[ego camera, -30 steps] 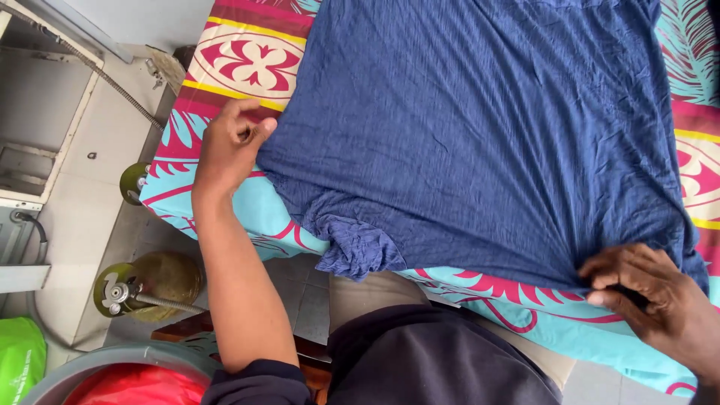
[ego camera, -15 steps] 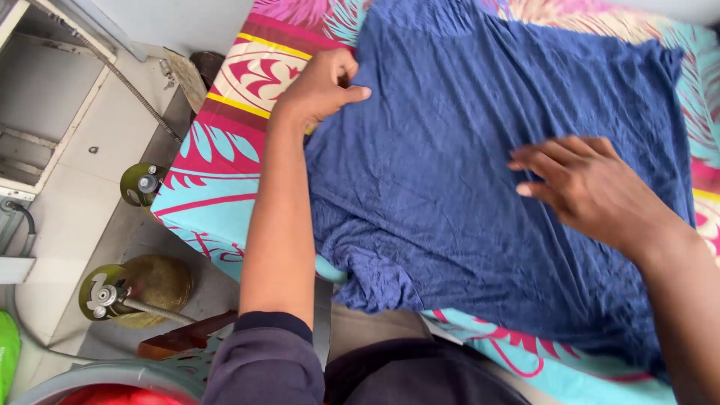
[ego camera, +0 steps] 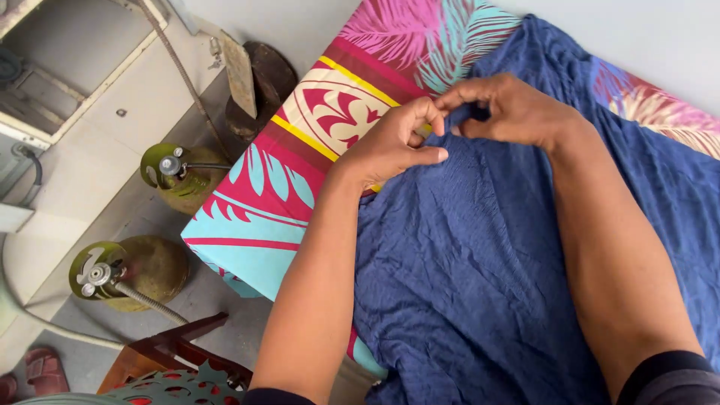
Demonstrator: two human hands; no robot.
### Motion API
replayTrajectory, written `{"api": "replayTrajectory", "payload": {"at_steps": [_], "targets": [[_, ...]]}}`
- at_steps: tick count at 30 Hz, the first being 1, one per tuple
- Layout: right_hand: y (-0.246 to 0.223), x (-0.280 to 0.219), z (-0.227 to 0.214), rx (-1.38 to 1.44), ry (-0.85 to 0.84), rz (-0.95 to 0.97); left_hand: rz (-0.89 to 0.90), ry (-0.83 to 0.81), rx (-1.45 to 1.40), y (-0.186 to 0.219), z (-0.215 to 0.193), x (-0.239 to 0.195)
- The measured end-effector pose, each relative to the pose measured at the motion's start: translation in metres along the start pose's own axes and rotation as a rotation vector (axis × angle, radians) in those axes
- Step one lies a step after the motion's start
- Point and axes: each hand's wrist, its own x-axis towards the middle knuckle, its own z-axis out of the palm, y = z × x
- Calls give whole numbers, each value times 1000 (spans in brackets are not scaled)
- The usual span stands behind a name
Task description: The person unfolds a blue t-shirt on a patterned table and smooths it out. They then fold the sleeves inward and fold the shirt in half from the bottom up, pressing down to flatten the fabric.
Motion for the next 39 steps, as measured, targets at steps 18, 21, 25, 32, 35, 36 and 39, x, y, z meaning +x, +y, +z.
{"api": "replayTrajectory", "payload": {"at_steps": [18,21,25,32,35,36,39], "targets": [[17,6,10,12,-78,-187,35,-128,15,40,-18,-18],[19,8,7,-103,-51,-303,31,-154,15,42,-20,-21],[28,9,12,-129,71,-273,-158,-217,5,36,-26,-28],[46,16,23,171,292,-112,-486,-381,347,58,-38,-43],[56,10,16,27,281,-97,-463,-347,350,46,-48,-51],[53,9,12,25,280,-95,-462,-347,348,51,-48,-51],[48,3,3,25,178,-57,-688,-244,559,60,-48,-54]]}}
